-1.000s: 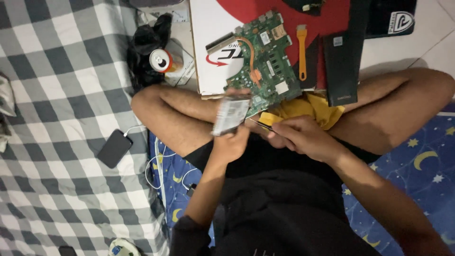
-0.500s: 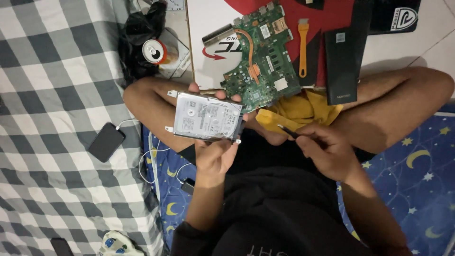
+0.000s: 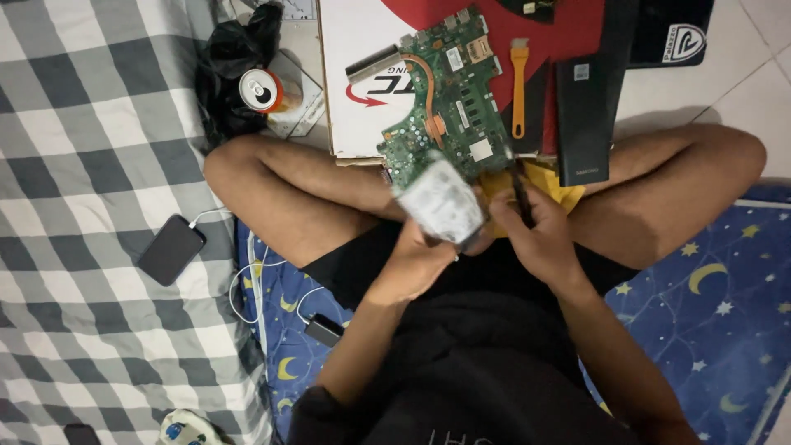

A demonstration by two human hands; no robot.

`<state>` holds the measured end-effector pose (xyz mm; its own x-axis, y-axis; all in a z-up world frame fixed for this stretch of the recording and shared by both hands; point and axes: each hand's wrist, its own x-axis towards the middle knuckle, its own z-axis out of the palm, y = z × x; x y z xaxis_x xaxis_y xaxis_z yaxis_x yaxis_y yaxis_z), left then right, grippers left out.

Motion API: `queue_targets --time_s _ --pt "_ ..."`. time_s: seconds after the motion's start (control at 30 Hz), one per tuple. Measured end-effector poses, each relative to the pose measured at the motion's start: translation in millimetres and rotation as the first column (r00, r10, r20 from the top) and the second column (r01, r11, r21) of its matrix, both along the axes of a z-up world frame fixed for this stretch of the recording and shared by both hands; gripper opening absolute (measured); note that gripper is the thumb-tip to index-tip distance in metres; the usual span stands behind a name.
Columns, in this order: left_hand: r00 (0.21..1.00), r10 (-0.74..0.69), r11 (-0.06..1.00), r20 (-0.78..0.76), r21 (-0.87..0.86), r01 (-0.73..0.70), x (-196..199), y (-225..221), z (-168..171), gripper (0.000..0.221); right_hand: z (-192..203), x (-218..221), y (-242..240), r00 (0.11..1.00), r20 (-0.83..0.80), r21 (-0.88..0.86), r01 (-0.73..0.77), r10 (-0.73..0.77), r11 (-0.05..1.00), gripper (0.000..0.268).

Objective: Unscrewing a hard drive bracket from a motherboard and prying it loose during a laptop disassembly.

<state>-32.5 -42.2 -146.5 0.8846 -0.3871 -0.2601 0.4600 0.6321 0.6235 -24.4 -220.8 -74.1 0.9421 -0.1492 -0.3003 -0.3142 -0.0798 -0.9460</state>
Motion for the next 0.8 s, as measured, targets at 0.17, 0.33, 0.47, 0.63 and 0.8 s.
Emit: queue_targets --time_s 0.17,0.33,0.47,0.63,0.8 --pt "0.991 -0.133 0.98 -0.009 0.147 0.133 11.3 3.0 12.9 0.08 13.8 11.6 2.5 0.965 -0.261 0.007 0.031 -0.028 1.0 0.025" --pt "0.973 -0.23 0.937 0.036 0.277 0.211 31.4 5.8 32.8 0.055 8.7 20.3 6.2 0.947 -0.317 0.038 0.07 -0.055 0.997 0.028" --pt "0.984 -0.179 0.873 -0.012 0.459 0.165 55.0 3.3 63.8 0.061 2.5 33.6 12.5 0.971 -0.227 0.035 0.092 -0.081 0.995 0.022" --pt "0.92 -0.275 0.424 0.278 0.894 -0.144 68.7 8.5 62.3 0.059 -22.3 43.5 14.1 0.973 -0.193 -0.181 0.092 -0.127 0.979 0.018" --pt "0.852 -0.335 0.221 0.402 0.913 -0.344 71.2 10.0 28.3 0.049 -53.2 45.6 12.4 0.975 -0.19 -0.329 0.048 -0.116 0.943 0.015"
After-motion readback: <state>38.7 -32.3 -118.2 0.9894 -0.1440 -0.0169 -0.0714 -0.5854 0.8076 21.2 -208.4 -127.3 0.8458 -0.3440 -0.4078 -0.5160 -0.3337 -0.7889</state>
